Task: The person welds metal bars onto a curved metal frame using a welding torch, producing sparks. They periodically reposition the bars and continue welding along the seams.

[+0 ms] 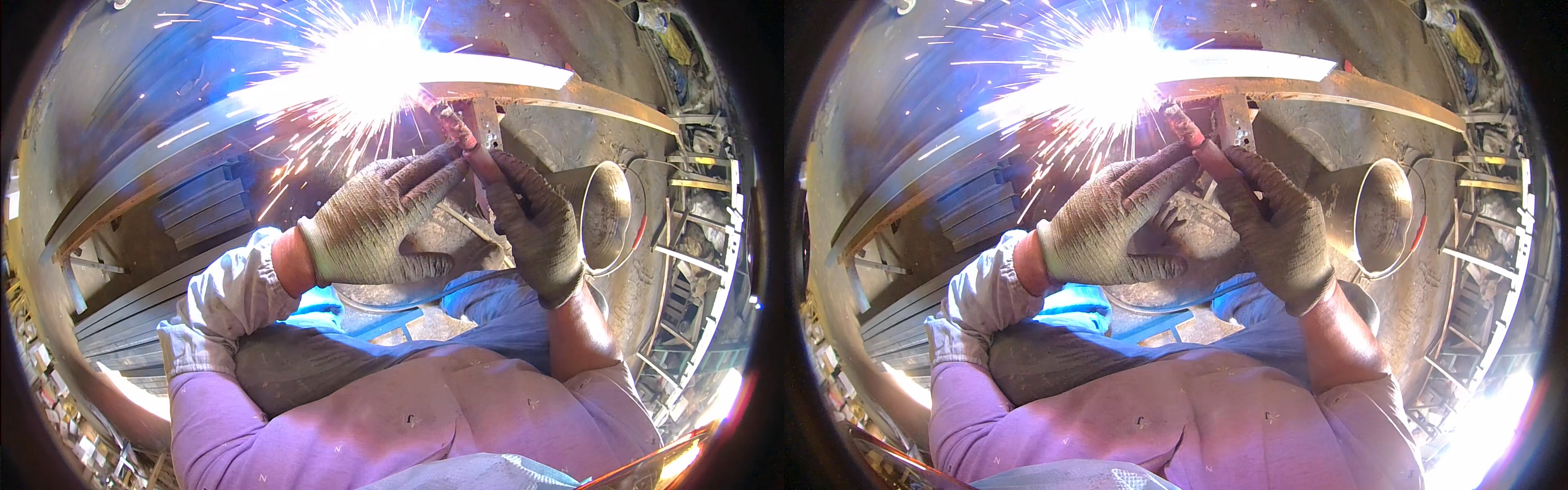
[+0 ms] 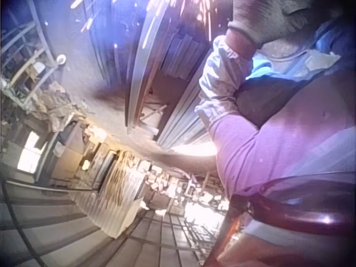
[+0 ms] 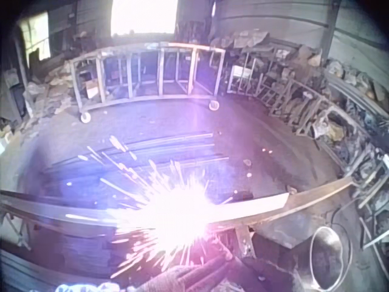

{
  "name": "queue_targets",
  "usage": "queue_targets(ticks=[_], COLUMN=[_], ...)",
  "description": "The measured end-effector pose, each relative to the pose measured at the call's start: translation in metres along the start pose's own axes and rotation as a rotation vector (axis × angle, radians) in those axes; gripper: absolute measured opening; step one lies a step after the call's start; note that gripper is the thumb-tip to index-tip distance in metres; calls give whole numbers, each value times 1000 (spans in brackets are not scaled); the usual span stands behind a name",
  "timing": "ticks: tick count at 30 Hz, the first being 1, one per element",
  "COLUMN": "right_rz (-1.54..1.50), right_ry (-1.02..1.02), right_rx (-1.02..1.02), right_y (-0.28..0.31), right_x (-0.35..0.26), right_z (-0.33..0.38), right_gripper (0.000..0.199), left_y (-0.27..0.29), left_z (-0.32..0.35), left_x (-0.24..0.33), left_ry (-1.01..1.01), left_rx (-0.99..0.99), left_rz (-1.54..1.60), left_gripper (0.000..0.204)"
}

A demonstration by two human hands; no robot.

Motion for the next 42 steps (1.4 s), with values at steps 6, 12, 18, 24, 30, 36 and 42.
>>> queue_targets(ticks=[6, 12, 18, 24, 30, 36, 42], right_rz=[16, 51, 14, 43, 33, 49, 64], right_ry=[45, -8, -45, -20, -6, -22, 6], right_rx=[19, -24, -26, -41, -48, -58, -41], right_y=[0, 2, 1, 3, 6, 4, 9], right_x=[5, -3, -1, -2, 4, -5, 3], right_z=[-2, -2, 0, -2, 1, 0, 5], right_gripper=[41, 41, 42, 43, 44, 46, 46], left_y=[6, 1, -2, 2, 0, -2, -4], left_z=[1, 1, 2, 3, 0, 2, 0], left_x=[6, 4, 0, 4, 4, 2, 3], left_ry=[10, -10, -35, -32, -38, -18, -28], left_rx=[4, 5, 27, 23, 7, 32, -19], left_rz=[-31, -28, -40, -80, -45, -41, -17], left_gripper=[120, 120, 121, 120, 119, 115, 116])
Point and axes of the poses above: each hand's wrist, its own z-axis away from the middle knuckle, its own y-axis out of the back of the hand, x = y × z, the point moved 4 cm from there along -z, towards the middle knuckle, and after that the axes turned 3 degrees about y, right-handed, at the moved point
